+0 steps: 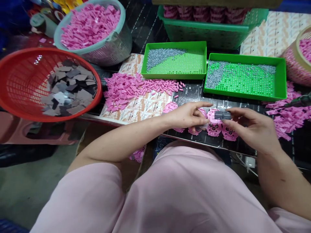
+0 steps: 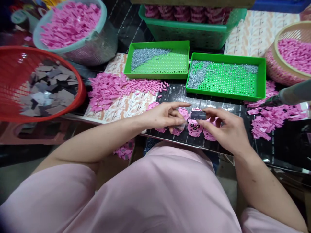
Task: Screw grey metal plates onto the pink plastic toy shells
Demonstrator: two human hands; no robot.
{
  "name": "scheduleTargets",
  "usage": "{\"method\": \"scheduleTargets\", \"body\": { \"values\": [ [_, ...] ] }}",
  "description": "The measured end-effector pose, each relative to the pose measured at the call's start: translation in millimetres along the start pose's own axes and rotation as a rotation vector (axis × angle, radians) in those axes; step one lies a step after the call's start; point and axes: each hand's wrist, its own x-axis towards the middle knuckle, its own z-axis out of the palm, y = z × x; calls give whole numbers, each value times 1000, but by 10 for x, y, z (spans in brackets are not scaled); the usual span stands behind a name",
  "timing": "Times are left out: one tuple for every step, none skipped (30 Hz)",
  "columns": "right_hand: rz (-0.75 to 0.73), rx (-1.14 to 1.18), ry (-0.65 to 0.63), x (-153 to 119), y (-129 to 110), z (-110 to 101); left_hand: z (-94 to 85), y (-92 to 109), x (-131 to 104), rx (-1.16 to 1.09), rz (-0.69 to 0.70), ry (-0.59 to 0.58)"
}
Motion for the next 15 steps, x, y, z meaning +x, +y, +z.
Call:
{"method": "scheduleTargets", "body": {
  "values": [
    [-27, -52, 21, -25, 47, -16, -30, -3, -14, -24, -5, 20],
    [-78, -106, 17, -54, 93, -21, -58, -4, -29, -41, -11, 39],
    [-131, -153, -3, -83, 135, -12, -82, -4, -45, -45, -17, 56],
    [-176, -190, -22, -112, 172, 8, -98, -3, -59, -40, -21, 72],
    [-206, -225, -35, -139, 202, 37, -106, -2, -70, -29, -22, 88],
    [-222, -262, -41, -162, 224, 72, -105, -2, -76, -16, -21, 100],
    [-228, -306, -34, -181, 238, 106, -98, -5, -76, -5, -18, 106],
    [-235, -351, -20, -195, 246, 136, -86, -8, -71, 2, -13, 108],
    [-241, -392, -10, -204, 247, 159, -72, -14, -62, 4, -4, 109],
    [-246, -424, -7, -210, 242, 171, -57, -21, -48, 1, 8, 109],
    [-252, -438, -2, -212, 232, 173, -42, -29, -31, -8, 22, 111],
    [-255, -431, 4, -213, 216, 166, -25, -38, -10, -22, 35, 112],
    [-255, -402, 11, -212, 196, 155, -5, -47, 13, -43, 49, 113],
    [-255, -350, 25, -209, 171, 141, 20, -54, 39, -75, 60, 107],
    [-258, -282, 45, -204, 144, 130, 52, -60, 68, -117, 73, 96]
  ]
}}
